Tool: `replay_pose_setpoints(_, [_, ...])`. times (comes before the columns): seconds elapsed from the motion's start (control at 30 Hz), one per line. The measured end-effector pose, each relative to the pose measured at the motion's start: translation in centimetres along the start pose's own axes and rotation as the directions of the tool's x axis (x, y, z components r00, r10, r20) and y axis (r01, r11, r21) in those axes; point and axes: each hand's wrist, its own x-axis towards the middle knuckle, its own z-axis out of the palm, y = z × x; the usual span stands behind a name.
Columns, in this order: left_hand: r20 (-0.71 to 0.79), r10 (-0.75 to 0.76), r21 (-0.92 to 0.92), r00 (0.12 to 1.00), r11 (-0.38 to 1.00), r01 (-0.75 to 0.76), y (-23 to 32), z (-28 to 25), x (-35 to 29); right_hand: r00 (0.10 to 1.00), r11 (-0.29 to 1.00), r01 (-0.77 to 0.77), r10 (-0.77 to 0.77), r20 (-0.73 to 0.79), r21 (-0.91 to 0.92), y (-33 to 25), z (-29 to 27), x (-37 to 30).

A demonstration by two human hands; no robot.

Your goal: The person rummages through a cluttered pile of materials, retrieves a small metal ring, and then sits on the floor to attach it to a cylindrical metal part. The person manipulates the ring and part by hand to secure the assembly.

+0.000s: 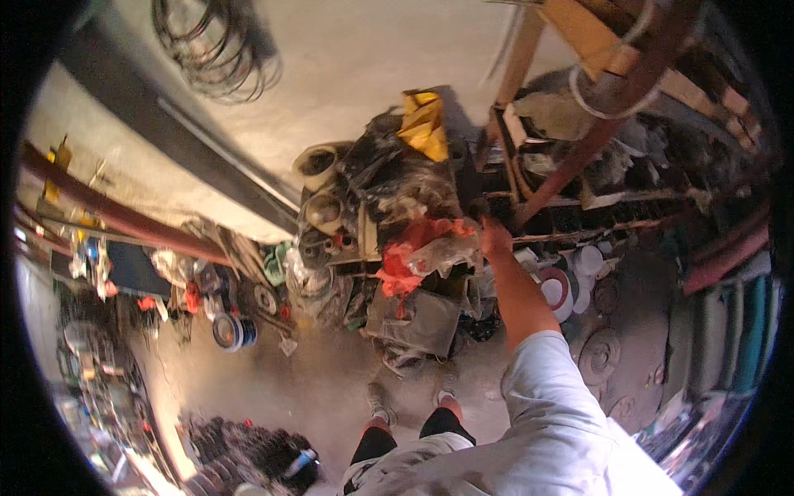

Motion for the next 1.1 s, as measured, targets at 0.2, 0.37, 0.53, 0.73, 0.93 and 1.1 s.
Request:
replay_pose_setpoints(0.2, [0.546,-0.212,-0.355,0.81,0.818,0.453,-13.5,-12.7,1.4,0.942,0.995,0.097,-0.102,-0.32,-0.033,3.9,3.0,-1.2])
replay_pose_setpoints(0.37, [0.347,-0.239,-0.471,0.907,0.792,0.389,-15.7,-11.6,-0.7,0.946,0.981,-0.053,0.109,-0.307,0.185,3.5,1.9,-18.7])
replay_pose_setpoints(0.53, [0.396,-0.157,-0.586,0.905,0.715,0.381,-18.8,-17.3,2.9,0.995,0.957,0.026,-0.053,-0.085,-0.289,0.7,4.4,-34.7])
replay_pose_setpoints(0.73, [0.237,-0.046,-0.777,0.97,0.591,0.218,-13.8,-28.4,12.2,0.975,0.907,0.22,-0.215,0.055,-0.359,-16.9,11.1,-49.6])
replay_pose_setpoints(0.93, [0.292,0.199,-0.827,0.935,0.544,0.143,6.0,-36.5,20.9,0.933,0.882,0.356,-0.32,0.162,-0.309,-40.6,17.2,-50.7])
replay_pose_setpoints(1.1, [0.31,0.141,-0.766,0.94,0.623,0.159,15.9,-44.1,29.0,0.853,0.78,0.521,-0.463,0.241,-0.346,-61.3,25.4,-46.2])
